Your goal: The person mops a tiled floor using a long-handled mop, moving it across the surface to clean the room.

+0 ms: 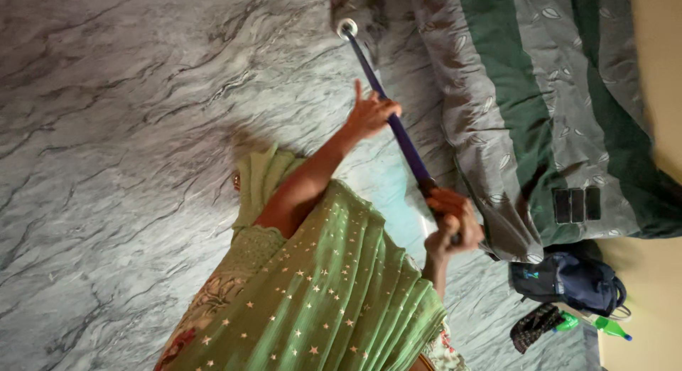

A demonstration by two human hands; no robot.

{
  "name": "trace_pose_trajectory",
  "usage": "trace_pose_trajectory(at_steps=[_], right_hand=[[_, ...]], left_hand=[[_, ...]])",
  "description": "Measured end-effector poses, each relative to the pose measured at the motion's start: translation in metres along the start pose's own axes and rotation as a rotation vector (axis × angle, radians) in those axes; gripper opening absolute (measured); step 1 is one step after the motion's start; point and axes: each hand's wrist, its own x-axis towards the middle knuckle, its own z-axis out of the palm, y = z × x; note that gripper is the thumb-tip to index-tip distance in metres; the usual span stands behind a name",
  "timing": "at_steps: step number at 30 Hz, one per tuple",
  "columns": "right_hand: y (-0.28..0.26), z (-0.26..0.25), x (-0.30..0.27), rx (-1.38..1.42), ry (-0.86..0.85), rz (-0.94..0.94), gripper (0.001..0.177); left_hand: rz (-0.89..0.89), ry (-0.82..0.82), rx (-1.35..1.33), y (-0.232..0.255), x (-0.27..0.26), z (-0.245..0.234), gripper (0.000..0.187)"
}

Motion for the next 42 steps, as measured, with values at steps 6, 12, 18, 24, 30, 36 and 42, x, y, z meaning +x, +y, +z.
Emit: trace_pose_trajectory(at_steps=[6, 12, 18, 24, 30, 36, 42], right_hand=[[-0.019, 0.075, -0.001, 0.057, -0.329, 0.093, 0.025], [-0.032, 0.150, -0.003, 0.209, -0.542, 0.071, 0.016], [-0.054, 0.207, -0.009, 0.416, -0.798, 0.213, 0.016], [-0.070, 0.245, -0.011, 0.792, -0.866, 0.270, 0.042], [-0.073, 0.269, -0.015, 0.953, -1.007, 0.228, 0.052], [-0.081, 0.251, 0.026, 0.866, -1.072, 0.107, 0.043], [-0.078, 0.211, 0.057, 0.742, -1.083, -0.099, 0.032]], left_hand=[[-0.259, 0.118, 0.023, -0.117, -0.043, -0.013, 0.021], [-0.503, 0.119, 0.025, -0.209, -0.126, -0.060, 0.034], [-0.655, 0.330, -0.005, -0.266, -0.229, -0.100, 0.043], [-0.810, 0.496, -0.239, -0.276, -0.332, -0.111, 0.054], [-0.711, 0.488, 0.063, -0.264, -0.388, -0.112, 0.075], [-0.595, 0.668, -0.299, -0.234, -0.367, -0.121, 0.079], [-0.398, 0.703, -0.359, -0.216, -0.301, -0.109, 0.081]])
